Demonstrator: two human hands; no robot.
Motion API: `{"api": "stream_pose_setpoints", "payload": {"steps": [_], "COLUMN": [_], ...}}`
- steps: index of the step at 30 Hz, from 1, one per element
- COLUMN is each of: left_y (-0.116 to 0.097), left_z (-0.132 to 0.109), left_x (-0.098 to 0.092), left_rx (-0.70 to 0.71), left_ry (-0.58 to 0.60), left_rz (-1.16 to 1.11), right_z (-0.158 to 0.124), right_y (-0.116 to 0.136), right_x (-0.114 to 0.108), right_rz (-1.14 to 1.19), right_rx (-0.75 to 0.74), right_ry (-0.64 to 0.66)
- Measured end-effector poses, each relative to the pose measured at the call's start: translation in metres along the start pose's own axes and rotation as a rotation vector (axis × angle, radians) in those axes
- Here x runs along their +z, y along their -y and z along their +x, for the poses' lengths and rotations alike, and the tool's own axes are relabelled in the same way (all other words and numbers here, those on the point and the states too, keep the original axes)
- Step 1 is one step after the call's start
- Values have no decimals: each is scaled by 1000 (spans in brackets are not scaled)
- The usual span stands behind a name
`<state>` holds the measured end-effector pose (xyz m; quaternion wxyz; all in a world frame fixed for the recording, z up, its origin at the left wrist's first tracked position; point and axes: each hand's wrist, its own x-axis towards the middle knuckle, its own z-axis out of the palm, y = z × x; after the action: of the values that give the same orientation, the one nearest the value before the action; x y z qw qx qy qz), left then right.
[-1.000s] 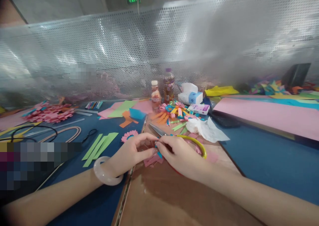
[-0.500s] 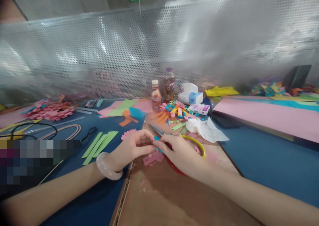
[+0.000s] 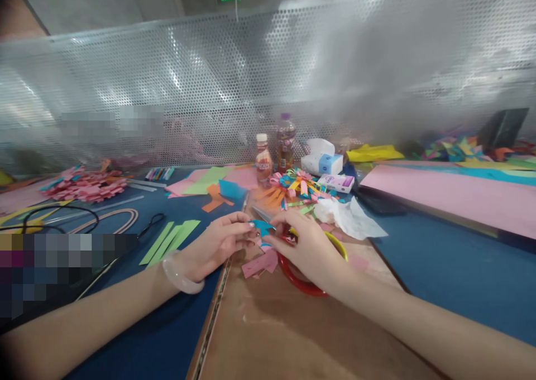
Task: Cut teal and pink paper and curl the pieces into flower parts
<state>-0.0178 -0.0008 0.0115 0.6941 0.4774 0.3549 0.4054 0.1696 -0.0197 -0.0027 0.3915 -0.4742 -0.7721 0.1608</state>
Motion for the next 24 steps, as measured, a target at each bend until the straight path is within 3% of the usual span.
{"api": "stream_pose_setpoints", "payload": {"steps": [10, 24], "left_y": [-2, -4], "left_z": [-1, -1], "left_x": [0, 1], "left_rx": [-17, -14], "left_ry": [14, 5], "left_rz": [-54, -52], "right_z": [3, 1], "right_y": [-7, -2], "right_x": [-3, -4], "right_rz": [-77, -87], "right_rx": [-216, -287], "right_ry": [-112, -177]}}
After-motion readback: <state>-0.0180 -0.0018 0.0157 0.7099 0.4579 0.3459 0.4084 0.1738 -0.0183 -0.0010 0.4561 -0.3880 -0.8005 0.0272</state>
